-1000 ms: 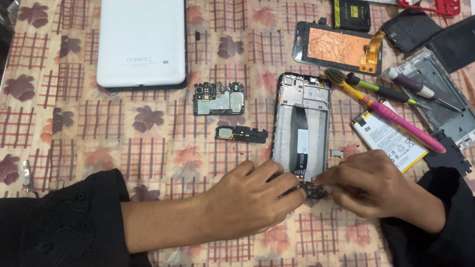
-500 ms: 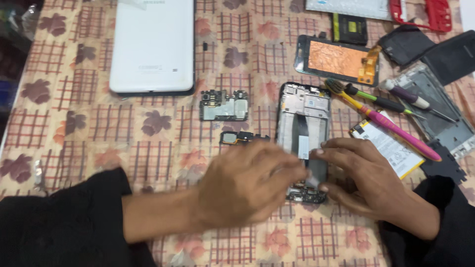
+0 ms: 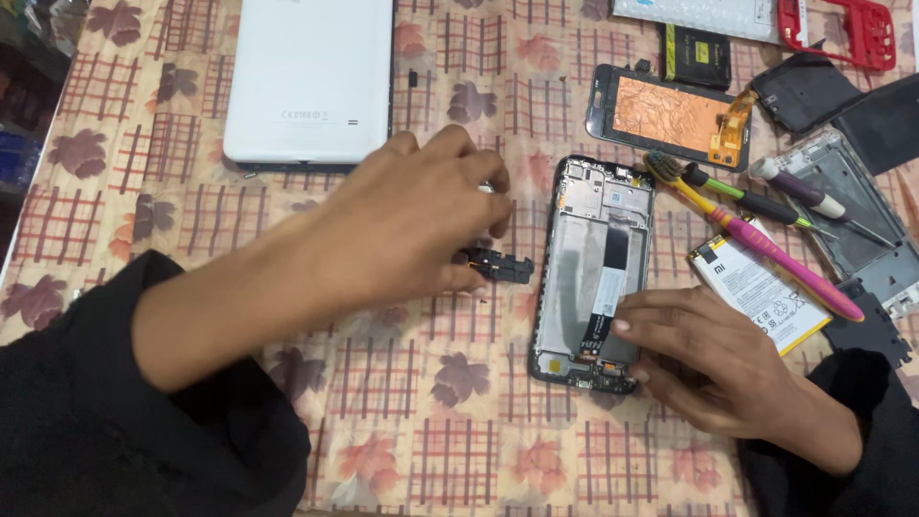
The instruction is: The person disassembles a smartphone by removing the battery and motherboard, then cleans the internal frame with a brush. They reposition the battery and motherboard, and use a screwdriver to adjust internal components.
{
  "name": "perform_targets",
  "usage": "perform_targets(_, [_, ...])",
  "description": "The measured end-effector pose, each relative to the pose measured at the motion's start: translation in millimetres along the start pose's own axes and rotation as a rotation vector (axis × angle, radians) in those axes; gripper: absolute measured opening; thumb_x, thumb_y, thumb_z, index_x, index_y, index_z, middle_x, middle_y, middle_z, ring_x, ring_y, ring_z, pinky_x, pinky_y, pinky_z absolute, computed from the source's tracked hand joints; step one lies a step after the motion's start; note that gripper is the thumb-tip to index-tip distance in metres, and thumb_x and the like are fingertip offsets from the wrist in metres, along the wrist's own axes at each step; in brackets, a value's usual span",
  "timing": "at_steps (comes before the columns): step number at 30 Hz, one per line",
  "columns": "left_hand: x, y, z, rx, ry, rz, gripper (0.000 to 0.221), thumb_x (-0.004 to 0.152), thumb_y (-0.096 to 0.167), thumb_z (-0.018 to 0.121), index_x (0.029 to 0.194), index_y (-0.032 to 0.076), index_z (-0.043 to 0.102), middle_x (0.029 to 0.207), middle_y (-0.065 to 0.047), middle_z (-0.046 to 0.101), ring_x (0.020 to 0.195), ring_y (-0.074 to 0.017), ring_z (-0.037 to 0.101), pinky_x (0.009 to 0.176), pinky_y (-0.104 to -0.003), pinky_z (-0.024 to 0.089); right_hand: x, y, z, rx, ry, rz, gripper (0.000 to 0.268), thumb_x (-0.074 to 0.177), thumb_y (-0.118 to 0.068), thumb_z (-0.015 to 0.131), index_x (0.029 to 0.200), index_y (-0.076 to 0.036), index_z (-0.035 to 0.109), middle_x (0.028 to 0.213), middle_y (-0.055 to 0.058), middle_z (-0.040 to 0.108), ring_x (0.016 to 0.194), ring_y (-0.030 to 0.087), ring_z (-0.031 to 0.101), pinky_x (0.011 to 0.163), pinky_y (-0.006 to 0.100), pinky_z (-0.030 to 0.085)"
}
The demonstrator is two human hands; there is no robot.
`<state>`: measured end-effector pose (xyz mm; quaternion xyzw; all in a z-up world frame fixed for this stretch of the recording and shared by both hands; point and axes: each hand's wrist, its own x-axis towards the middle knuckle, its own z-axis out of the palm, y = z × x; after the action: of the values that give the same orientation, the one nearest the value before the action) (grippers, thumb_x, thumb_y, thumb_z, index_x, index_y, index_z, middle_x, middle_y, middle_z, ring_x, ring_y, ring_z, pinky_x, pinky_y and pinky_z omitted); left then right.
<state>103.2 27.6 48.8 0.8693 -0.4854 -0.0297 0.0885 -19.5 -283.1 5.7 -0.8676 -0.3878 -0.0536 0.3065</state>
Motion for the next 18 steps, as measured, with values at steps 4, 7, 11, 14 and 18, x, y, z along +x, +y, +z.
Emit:
perform_targets(4, [5, 8, 7, 0.096, -0.117, -0.051, 0.043, 0.072, 0.031, 0.084, 0.101, 0.001, 0.073, 0.117, -0.014, 0.065, 0.109, -0.0267, 0.058, 0.092, -0.053, 0.052, 5, -2, -1, -0.072, -0.003, 0.006, 0.044, 0.078, -0.008, 0.077, 0.12, -0.005, 0.065, 0.114, 0.011, 0.072, 0.112, 0.03, 0.069, 0.09, 0.039, 0.056])
perform_targets(7, [8, 7, 7, 0.035, -0.09, -0.041, 0.037, 0.074, 0.027, 0.082, 0.099, 0.001, 0.073, 0.105, -0.013, 0.067, 0.096, -0.0256, 0.061, 0.083, -0.05, 0.053, 7, -3, -1, -0.085, 0.002, 0.025, 0.042, 0.077, -0.007, 0.077, 0.118, -0.005, 0.067, 0.112, 0.011, 0.072, 0.11, 0.03, 0.069, 0.089, 0.039, 0.056])
perform_targets(11, [13, 7, 5, -0.102, -0.162, -0.133, 0.018, 0.099, 0.015, 0.062, 0.098, 0.001, 0.073, 0.08, -0.01, 0.069, 0.068, -0.0197, 0.064, 0.063, -0.035, 0.056, 7, -4, -1, -0.11, 0.042, 0.053, 0.039, 0.077, -0.003, 0.075, 0.115, -0.005, 0.068, 0.112, 0.011, 0.072, 0.11, 0.029, 0.07, 0.09, 0.039, 0.056])
perform_targets(14, [14, 11, 5, -0.096, -0.104, -0.136, 0.022, 0.101, 0.009, 0.053, 0.094, -0.002, 0.071, 0.075, -0.011, 0.065, 0.054, -0.0194, 0.059, 0.052, -0.035, 0.049, 4, -7, 0, -0.161, 0.12, 0.132, 0.036, 0.079, 0.0, 0.076, 0.113, -0.007, 0.069, 0.111, 0.008, 0.073, 0.104, 0.025, 0.073, 0.085, 0.035, 0.057])
perform_targets(18, [8, 43, 21, -0.505, 0.081, 0.001, 0.023, 0.101, 0.014, 0.057, 0.114, 0.0, 0.07, 0.079, -0.012, 0.066, 0.056, -0.0203, 0.058, 0.047, -0.032, 0.048, 4, -5, 1, -0.109, 0.158, 0.104, 0.038, 0.079, -0.006, 0.081, 0.114, -0.004, 0.068, 0.112, 0.011, 0.073, 0.095, 0.023, 0.075, 0.069, 0.027, 0.06])
